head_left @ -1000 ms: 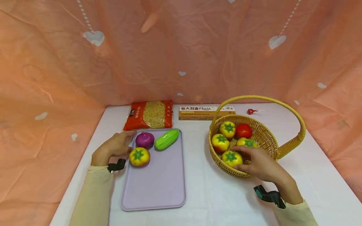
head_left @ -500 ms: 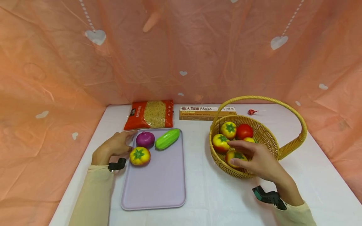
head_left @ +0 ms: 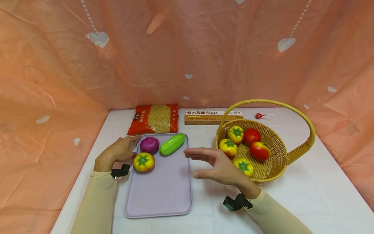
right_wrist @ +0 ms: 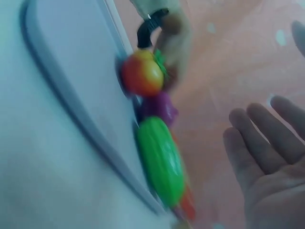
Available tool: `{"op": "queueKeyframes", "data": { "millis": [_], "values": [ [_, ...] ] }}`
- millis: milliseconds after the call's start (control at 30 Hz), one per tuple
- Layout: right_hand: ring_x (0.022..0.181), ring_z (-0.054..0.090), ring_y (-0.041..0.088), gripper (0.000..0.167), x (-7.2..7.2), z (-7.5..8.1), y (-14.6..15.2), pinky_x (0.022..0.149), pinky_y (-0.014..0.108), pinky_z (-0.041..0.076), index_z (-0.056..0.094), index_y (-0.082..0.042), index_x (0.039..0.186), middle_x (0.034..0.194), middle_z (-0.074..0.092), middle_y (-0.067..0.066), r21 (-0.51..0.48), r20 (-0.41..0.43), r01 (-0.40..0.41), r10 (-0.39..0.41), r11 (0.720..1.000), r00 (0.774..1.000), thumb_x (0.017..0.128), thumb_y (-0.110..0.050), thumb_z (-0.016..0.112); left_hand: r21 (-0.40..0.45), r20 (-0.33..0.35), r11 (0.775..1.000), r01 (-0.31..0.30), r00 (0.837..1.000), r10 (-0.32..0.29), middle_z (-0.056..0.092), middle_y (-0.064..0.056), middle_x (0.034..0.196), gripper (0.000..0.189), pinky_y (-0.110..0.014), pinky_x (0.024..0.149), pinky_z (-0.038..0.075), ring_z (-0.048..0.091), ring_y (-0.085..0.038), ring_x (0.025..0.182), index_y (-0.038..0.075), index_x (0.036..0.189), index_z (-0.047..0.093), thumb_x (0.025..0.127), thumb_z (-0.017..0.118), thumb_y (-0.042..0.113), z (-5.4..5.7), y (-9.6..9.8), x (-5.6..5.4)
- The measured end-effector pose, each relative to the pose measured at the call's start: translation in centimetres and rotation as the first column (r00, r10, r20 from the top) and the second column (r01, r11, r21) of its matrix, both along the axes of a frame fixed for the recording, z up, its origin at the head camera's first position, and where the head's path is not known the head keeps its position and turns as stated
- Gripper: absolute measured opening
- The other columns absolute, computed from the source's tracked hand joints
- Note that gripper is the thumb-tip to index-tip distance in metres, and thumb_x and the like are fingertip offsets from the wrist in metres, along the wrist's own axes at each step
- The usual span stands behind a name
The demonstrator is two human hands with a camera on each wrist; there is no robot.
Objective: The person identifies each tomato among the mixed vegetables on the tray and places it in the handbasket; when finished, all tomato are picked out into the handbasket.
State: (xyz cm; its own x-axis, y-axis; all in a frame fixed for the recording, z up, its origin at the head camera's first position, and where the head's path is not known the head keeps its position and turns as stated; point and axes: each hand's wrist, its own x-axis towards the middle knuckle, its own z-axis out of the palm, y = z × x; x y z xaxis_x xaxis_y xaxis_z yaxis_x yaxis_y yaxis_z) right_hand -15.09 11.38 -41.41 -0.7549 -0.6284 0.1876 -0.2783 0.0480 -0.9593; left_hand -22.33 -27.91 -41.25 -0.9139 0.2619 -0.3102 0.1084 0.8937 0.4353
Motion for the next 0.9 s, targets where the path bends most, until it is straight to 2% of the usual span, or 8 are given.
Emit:
{"op": "queueKeyframes", "data": {
  "millis": [133,233,333,467,567,700,800,900],
  "values": [
    [0.146,0.061,0.035,0.063,-1.6,-1.0,-3.0,0.123,0.058,0.046,0.062,-0.006,0.154,0.155,0.064,0.019,-0.082,0.067,-0.063,0.069,0.995,0.995,0.099,-0.025,0.084,0.000,-0.004,1.000,-0.001,1.000,0.001,0.055,-0.038,0.154,0.082,-0.078,0.119,0.038,0.050,-0.061,0.138,0.004,0.165,0.046,0.090,0.079,0.013,-0.1,-0.1,0.0],
    [0.147,0.058,0.043,0.067,-2.7,-1.8,-5.2,0.123,0.065,0.042,0.060,-0.003,0.155,0.155,0.061,0.027,-0.123,0.110,-0.085,0.099,0.989,0.989,0.099,-0.031,0.084,-0.002,-0.001,1.000,-0.011,1.000,0.011,0.055,-0.037,0.154,0.082,-0.078,0.119,0.038,0.050,-0.060,0.138,0.005,0.165,0.047,0.090,0.079,0.013,-0.1,0.0,0.0],
    [0.149,0.056,0.044,0.067,-3.5,-2.2,-7.3,0.125,0.064,0.041,0.059,-0.001,0.155,0.156,0.060,0.029,-0.120,0.135,-0.092,0.108,0.988,0.985,0.099,-0.027,0.084,-0.004,0.002,1.000,-0.013,1.000,0.013,0.055,-0.037,0.154,0.082,-0.078,0.119,0.038,0.049,-0.060,0.139,0.005,0.165,0.046,0.090,0.079,0.014,-0.1,0.0,0.0],
    [0.149,0.058,0.038,0.063,-4.1,-2.5,-9.6,0.126,0.056,0.044,0.059,0.000,0.155,0.158,0.060,0.025,-0.074,0.139,-0.089,0.098,0.993,0.985,0.099,-0.015,0.083,-0.006,0.007,1.000,-0.011,1.000,0.011,0.055,-0.037,0.154,0.082,-0.078,0.119,0.038,0.050,-0.060,0.139,0.005,0.165,0.046,0.091,0.080,0.014,-0.1,0.0,-0.1],
    [0.148,0.061,0.030,0.062,-4.4,-2.8,-11.1,0.124,0.046,0.048,0.060,0.000,0.154,0.157,0.063,0.020,-0.019,0.103,-0.077,0.078,0.997,0.992,0.097,-0.009,0.083,-0.002,0.010,1.000,-0.008,1.000,0.008,0.056,-0.037,0.154,0.082,-0.078,0.119,0.039,0.051,-0.060,0.139,0.005,0.165,0.046,0.091,0.080,0.014,0.0,0.0,0.0],
    [0.141,0.066,0.020,0.064,-4.5,-2.9,-12.5,0.119,0.032,0.052,0.065,-0.005,0.152,0.151,0.069,0.011,0.112,-0.026,-0.050,0.053,0.992,0.998,0.093,-0.015,0.088,0.008,0.017,1.000,-0.004,1.000,0.004,0.055,-0.036,0.156,0.081,-0.078,0.119,0.039,0.051,-0.060,0.141,0.005,0.166,0.046,0.092,0.080,0.012,0.0,0.0,0.1],
    [0.134,0.068,0.015,0.064,-4.4,-2.9,-13.3,0.115,0.028,0.054,0.067,-0.008,0.150,0.145,0.073,0.007,0.193,-0.122,-0.022,0.046,0.981,0.991,0.091,-0.019,0.091,-0.002,0.017,1.000,0.001,1.000,-0.001,0.055,-0.036,0.156,0.081,-0.080,0.117,0.039,0.050,-0.061,0.141,0.006,0.166,0.045,0.092,0.079,0.012,0.1,0.0,0.0],
    [0.130,0.070,0.013,0.062,-4.4,-3.0,-13.9,0.112,0.027,0.056,0.069,-0.009,0.148,0.141,0.076,0.005,0.230,-0.170,0.011,0.029,0.973,0.985,0.091,-0.021,0.091,-0.016,0.005,1.000,0.011,1.000,-0.011,0.056,-0.036,0.155,0.081,-0.080,0.116,0.040,0.051,-0.061,0.140,0.006,0.166,0.046,0.092,0.079,0.011,0.1,0.0,-0.1]
  ]
}}
